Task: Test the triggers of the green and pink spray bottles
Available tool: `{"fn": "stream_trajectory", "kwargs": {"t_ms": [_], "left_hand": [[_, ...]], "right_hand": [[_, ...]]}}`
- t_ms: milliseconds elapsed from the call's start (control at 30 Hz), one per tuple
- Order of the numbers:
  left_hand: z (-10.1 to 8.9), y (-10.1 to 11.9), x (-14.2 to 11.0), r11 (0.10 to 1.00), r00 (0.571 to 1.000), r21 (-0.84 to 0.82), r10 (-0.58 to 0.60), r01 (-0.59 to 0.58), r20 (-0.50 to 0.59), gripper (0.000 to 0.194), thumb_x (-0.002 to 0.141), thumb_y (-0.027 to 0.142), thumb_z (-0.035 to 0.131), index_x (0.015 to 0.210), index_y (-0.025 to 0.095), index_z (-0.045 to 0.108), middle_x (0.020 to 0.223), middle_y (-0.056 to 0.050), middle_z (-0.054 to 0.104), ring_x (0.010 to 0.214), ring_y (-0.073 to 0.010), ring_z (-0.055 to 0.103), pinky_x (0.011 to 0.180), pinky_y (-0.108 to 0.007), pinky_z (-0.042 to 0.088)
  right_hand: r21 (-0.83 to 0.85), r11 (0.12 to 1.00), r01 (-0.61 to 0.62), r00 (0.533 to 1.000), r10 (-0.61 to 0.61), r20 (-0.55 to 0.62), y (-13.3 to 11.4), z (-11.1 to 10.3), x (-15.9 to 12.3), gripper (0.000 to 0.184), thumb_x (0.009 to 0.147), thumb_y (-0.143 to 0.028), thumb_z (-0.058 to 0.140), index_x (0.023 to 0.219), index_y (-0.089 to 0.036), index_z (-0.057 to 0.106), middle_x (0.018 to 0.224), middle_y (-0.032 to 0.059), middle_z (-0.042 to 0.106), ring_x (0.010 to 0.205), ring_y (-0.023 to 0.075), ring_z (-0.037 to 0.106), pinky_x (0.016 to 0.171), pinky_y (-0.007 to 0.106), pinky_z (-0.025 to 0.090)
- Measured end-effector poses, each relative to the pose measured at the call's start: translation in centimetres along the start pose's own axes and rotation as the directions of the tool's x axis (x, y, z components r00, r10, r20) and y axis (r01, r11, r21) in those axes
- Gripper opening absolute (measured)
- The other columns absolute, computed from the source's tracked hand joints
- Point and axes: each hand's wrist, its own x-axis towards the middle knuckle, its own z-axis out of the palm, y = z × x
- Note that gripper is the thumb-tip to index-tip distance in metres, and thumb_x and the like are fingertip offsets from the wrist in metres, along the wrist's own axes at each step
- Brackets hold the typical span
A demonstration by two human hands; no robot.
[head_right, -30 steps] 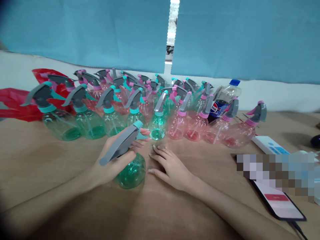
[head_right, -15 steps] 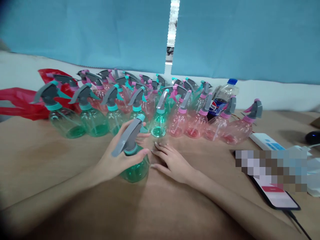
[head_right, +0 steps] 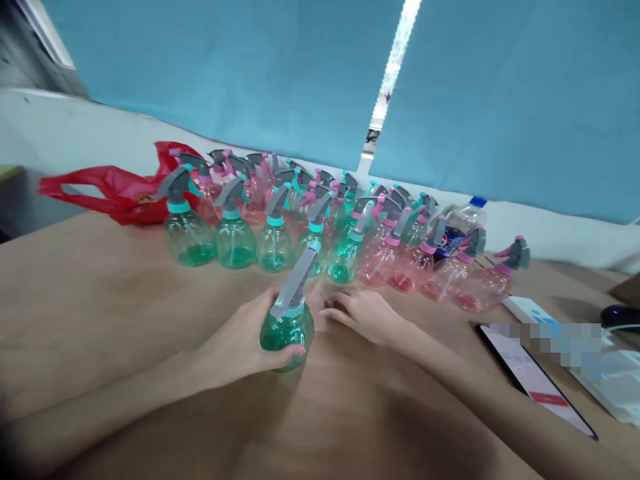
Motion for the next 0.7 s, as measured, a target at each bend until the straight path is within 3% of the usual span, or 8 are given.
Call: {"fn": "stream_trajectory", "kwargs": {"t_ms": [167,233,333,400,467,533,600,700], "left_hand": [[-3.6,-2.0,-3.7,0.994,0.995,0.067,-0.083,0.086,-0.047,0.054,0.075,0.045,0.068,0.120,0.025,0.047,0.117,-0.008,0.062,0.109,-0.0331,0.060,0.091,-0.050,0.050],[-5.4,-3.3,-5.3,0.987,0.987,0.142,-0.059,0.080,-0.152,0.052,0.077,0.049,0.066,0.119,0.026,0.048,0.115,-0.007,0.062,0.110,-0.0326,0.059,0.093,-0.049,0.049],[-8.4,-5.7,-7.5,0.958,0.947,0.281,0.032,0.062,-0.318,0.055,0.076,0.050,0.067,0.121,0.024,0.049,0.122,-0.008,0.056,0.119,-0.0335,0.052,0.102,-0.049,0.043],[-10.6,-7.2,-8.6,0.938,0.903,0.311,-0.007,0.155,-0.430,0.054,0.074,0.053,0.067,0.116,0.022,0.054,0.120,-0.009,0.055,0.119,-0.0346,0.050,0.104,-0.050,0.041],[-12.9,-8.4,-9.4,0.919,0.875,0.283,-0.118,0.275,-0.470,0.057,0.074,0.054,0.067,0.120,0.022,0.053,0.122,-0.010,0.053,0.116,-0.0337,0.052,0.101,-0.050,0.042],[-15.1,-9.2,-9.9,0.924,0.854,0.177,-0.224,0.340,-0.470,0.060,0.072,0.053,0.068,0.119,0.020,0.052,0.120,-0.010,0.056,0.108,-0.0324,0.057,0.095,-0.049,0.046],[-17.1,-9.7,-9.9,0.942,0.840,0.060,-0.265,0.331,-0.474,0.057,0.071,0.048,0.070,0.116,0.017,0.053,0.115,-0.009,0.060,0.104,-0.0292,0.060,0.094,-0.045,0.047],[-19.2,-10.1,-9.5,0.962,0.895,0.062,-0.224,0.267,-0.386,0.040,0.077,0.045,0.066,0.102,0.015,0.059,0.102,-0.004,0.064,0.096,-0.0228,0.061,0.090,-0.038,0.049]], "right_hand": [[-0.032,0.997,-0.065,0.989,0.060,-0.132,-3.8,-1.8,4.0,0.036,0.097,-0.046,0.040,0.103,-0.024,0.068,0.094,0.0057,0.075,0.083,0.0246,0.070,0.067,0.034,0.050],[0.015,1.000,-0.016,0.980,0.018,-0.196,-5.8,-2.2,6.0,0.029,0.095,-0.045,0.047,0.099,-0.025,0.069,0.091,0.0035,0.075,0.079,0.0220,0.069,0.066,0.032,0.049],[0.076,0.991,0.111,0.960,-0.087,-0.266,-9.0,-2.4,9.4,0.024,0.092,-0.040,0.054,0.101,-0.022,0.067,0.102,0.0040,0.073,0.079,0.0200,0.068,0.072,0.033,0.050],[0.150,0.975,0.167,0.946,-0.116,-0.303,-11.1,-2.3,11.8,0.031,0.091,-0.042,0.056,0.113,-0.020,0.063,0.111,0.0068,0.071,0.083,0.0207,0.068,0.079,0.035,0.050],[0.243,0.955,0.171,0.944,-0.088,-0.318,-13.0,-2.3,14.3,0.052,0.088,-0.048,0.058,0.131,-0.019,0.051,0.120,0.0113,0.067,0.088,0.0226,0.068,0.084,0.040,0.050],[0.346,0.926,0.149,0.951,-0.038,-0.306,-14.6,-2.3,16.6,0.062,0.086,-0.056,0.057,0.134,-0.018,0.048,0.126,0.0146,0.062,0.084,0.0224,0.069,0.083,0.041,0.051],[0.457,0.885,0.084,0.973,0.025,-0.228,-15.7,-2.4,18.6,0.066,0.086,-0.059,0.054,0.136,-0.016,0.045,0.116,0.0152,0.066,0.070,0.0206,0.069,0.072,0.039,0.054],[0.515,0.857,-0.020,0.988,0.096,-0.121,-16.9,-2.6,20.8,0.076,0.084,-0.057,0.058,0.141,-0.012,0.036,0.092,0.0132,0.071,0.054,0.0201,0.066,0.056,0.037,0.054]]}}
